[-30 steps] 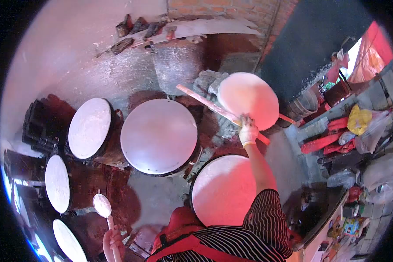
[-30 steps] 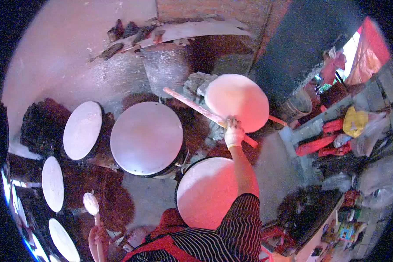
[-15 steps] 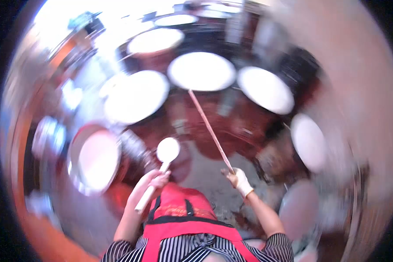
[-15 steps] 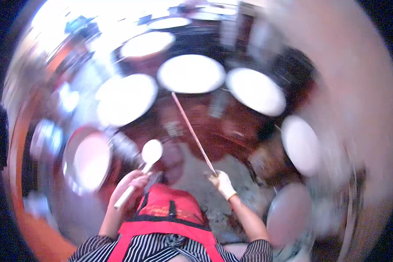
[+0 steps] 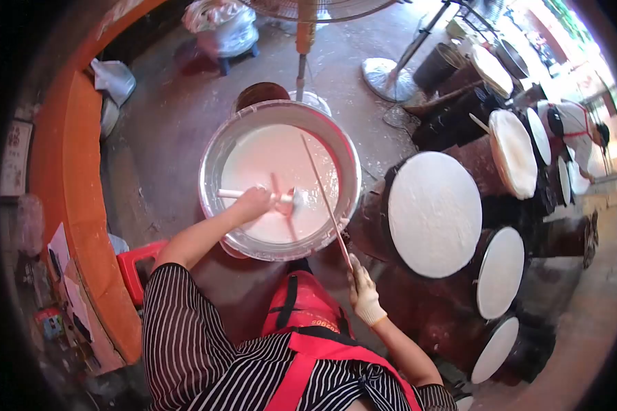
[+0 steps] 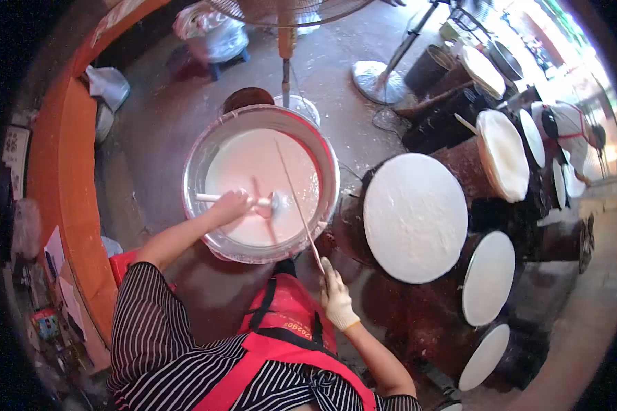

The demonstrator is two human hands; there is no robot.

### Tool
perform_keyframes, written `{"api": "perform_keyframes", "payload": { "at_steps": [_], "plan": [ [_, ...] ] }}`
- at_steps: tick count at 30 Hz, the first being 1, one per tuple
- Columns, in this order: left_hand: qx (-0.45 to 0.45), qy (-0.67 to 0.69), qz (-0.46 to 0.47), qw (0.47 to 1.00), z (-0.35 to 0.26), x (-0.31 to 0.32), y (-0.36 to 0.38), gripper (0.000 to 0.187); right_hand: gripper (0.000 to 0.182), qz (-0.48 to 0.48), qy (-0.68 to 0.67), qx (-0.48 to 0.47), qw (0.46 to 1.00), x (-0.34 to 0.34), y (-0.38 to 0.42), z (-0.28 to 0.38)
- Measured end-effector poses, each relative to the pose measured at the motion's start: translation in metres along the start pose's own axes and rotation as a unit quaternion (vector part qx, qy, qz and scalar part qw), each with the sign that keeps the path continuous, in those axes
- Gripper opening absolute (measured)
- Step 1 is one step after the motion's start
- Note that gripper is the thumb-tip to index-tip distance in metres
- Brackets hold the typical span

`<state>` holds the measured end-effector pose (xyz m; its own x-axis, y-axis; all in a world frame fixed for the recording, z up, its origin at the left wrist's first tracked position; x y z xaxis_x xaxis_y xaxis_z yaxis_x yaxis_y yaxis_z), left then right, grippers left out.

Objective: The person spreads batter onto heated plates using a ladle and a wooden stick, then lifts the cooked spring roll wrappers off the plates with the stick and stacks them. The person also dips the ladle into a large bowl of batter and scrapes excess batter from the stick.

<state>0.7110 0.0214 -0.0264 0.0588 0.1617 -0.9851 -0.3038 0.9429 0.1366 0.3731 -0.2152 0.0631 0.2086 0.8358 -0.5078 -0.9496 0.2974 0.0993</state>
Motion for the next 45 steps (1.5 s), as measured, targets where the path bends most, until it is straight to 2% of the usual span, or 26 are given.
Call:
{"api": "perform_keyframes", "payload": {
  "at_steps": [1, 3, 4, 5, 6, 7, 8, 9, 11, 13, 17, 21, 25, 26, 27, 31, 33, 35, 36, 37, 38, 39, 41, 42, 43, 45],
  "plan": [
    [-0.008, 0.010, 0.006, 1.000, 0.008, 0.016, -0.005, 0.031, 0.063, -0.011, 0.033, -0.078, 0.996, 0.009, -0.029, -0.003],
    [-0.303, 0.108, -0.038, 0.946, 0.013, 0.062, -0.013, 0.029, 0.071, 0.010, 0.115, -0.076, 0.990, 0.039, -0.096, -0.028],
    [-0.434, 0.230, 0.005, 0.871, -0.003, 0.088, -0.025, 0.034, 0.073, 0.014, 0.133, -0.077, 0.988, 0.050, -0.125, -0.029],
    [-0.508, 0.324, -0.072, 0.795, -0.023, 0.101, -0.040, 0.037, 0.079, 0.058, 0.167, -0.017, 0.984, 0.067, -0.156, -0.034],
    [-0.507, 0.412, 0.100, 0.750, -0.031, 0.110, -0.056, 0.037, 0.077, 0.093, 0.184, 0.048, 0.977, 0.080, -0.172, -0.048],
    [-0.535, 0.727, 0.072, 0.425, -0.040, 0.112, -0.074, 0.023, 0.075, 0.127, 0.201, 0.113, 0.965, 0.088, -0.181, -0.058],
    [-0.448, 0.894, 0.021, 0.017, -0.047, 0.107, -0.092, 0.017, 0.075, 0.129, 0.201, 0.105, 0.965, 0.085, -0.178, -0.054],
    [-0.446, 0.895, 0.013, 0.019, -0.048, 0.093, -0.102, 0.017, 0.076, 0.158, 0.186, 0.127, 0.962, 0.079, -0.170, -0.046],
    [-0.326, 0.925, 0.059, -0.186, -0.060, 0.060, -0.112, 0.020, 0.078, 0.183, 0.172, 0.147, 0.957, 0.063, -0.140, -0.037],
    [-0.320, 0.928, 0.002, -0.192, -0.074, 0.004, -0.113, 0.020, 0.082, 0.137, 0.147, 0.076, 0.977, 0.039, -0.104, -0.031],
    [-0.260, 0.940, -0.102, -0.196, -0.090, -0.104, -0.093, 0.021, 0.087, 0.145, 0.143, 0.070, 0.977, -0.013, -0.046, 0.013],
    [-0.257, 0.956, -0.125, -0.070, -0.102, -0.198, -0.054, 0.030, 0.088, 0.098, 0.131, -0.054, 0.985, -0.030, 0.001, 0.002],
    [-0.264, 0.939, -0.193, 0.109, -0.114, -0.303, -0.004, 0.029, 0.083, 0.042, 0.107, -0.157, 0.981, -0.062, 0.025, 0.030],
    [-0.257, 0.941, -0.199, 0.091, -0.114, -0.326, 0.009, 0.029, 0.087, 0.042, 0.119, -0.151, 0.980, -0.072, 0.028, 0.043],
    [-0.301, 0.910, -0.237, 0.162, -0.117, -0.356, 0.022, 0.025, 0.090, 0.040, 0.136, -0.148, 0.979, -0.077, 0.025, 0.044],
    [-0.256, 0.825, -0.258, 0.433, -0.083, -0.445, 0.070, 0.022, 0.076, -0.085, 0.113, -0.328, 0.934, -0.112, 0.020, 0.106],
    [-0.311, 0.748, -0.253, 0.529, -0.053, -0.457, 0.083, 0.032, 0.070, -0.119, 0.134, -0.302, 0.937, -0.112, 0.015, 0.125],
    [-0.343, 0.694, -0.211, 0.596, -0.022, -0.446, 0.085, 0.033, 0.068, -0.249, 0.128, -0.398, 0.874, -0.094, -0.004, 0.138],
    [-0.331, 0.691, -0.200, 0.610, 0.006, -0.431, 0.080, 0.033, 0.069, -0.252, 0.141, -0.360, 0.887, -0.080, -0.011, 0.144],
    [-0.351, 0.758, -0.113, 0.538, 0.038, -0.408, 0.070, 0.032, 0.069, -0.253, 0.153, -0.318, 0.901, -0.065, -0.017, 0.148],
    [-0.370, 0.810, -0.020, 0.455, 0.059, -0.393, 0.062, 0.032, 0.069, -0.183, 0.215, -0.236, 0.930, -0.050, -0.026, 0.141],
    [-0.363, 0.807, -0.003, 0.466, 0.066, -0.385, 0.061, 0.032, 0.070, -0.131, 0.228, -0.147, 0.954, -0.040, -0.023, 0.150],
    [-0.374, 0.848, 0.083, 0.366, 0.064, -0.364, 0.059, 0.034, 0.066, -0.179, 0.171, -0.155, 0.957, -0.017, 0.002, 0.139],
    [-0.367, 0.833, 0.106, 0.400, 0.050, -0.366, 0.059, 0.033, 0.064, -0.234, 0.110, -0.237, 0.936, -0.016, 0.027, 0.142],
    [-0.357, 0.817, 0.130, 0.433, 0.031, -0.373, 0.064, 0.033, 0.065, -0.268, 0.097, -0.250, 0.925, -0.016, 0.054, 0.132],
    [-0.331, 0.823, 0.186, 0.423, -0.005, -0.380, 0.061, 0.031, 0.062, -0.329, 0.037, -0.217, 0.918, -0.012, 0.110, 0.103]
  ]
}}
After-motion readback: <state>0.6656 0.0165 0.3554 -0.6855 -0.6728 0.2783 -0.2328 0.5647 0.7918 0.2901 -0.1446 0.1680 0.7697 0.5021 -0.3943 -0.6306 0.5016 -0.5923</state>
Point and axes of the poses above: each hand's wrist, its own y-axis away from the middle knuckle, its own x-axis out of the palm, z = x × y, the point moved 1 cm from there along -y, towards the middle knuckle, and after that the axes turned 9 degrees about -y, right-handed, at the moved point
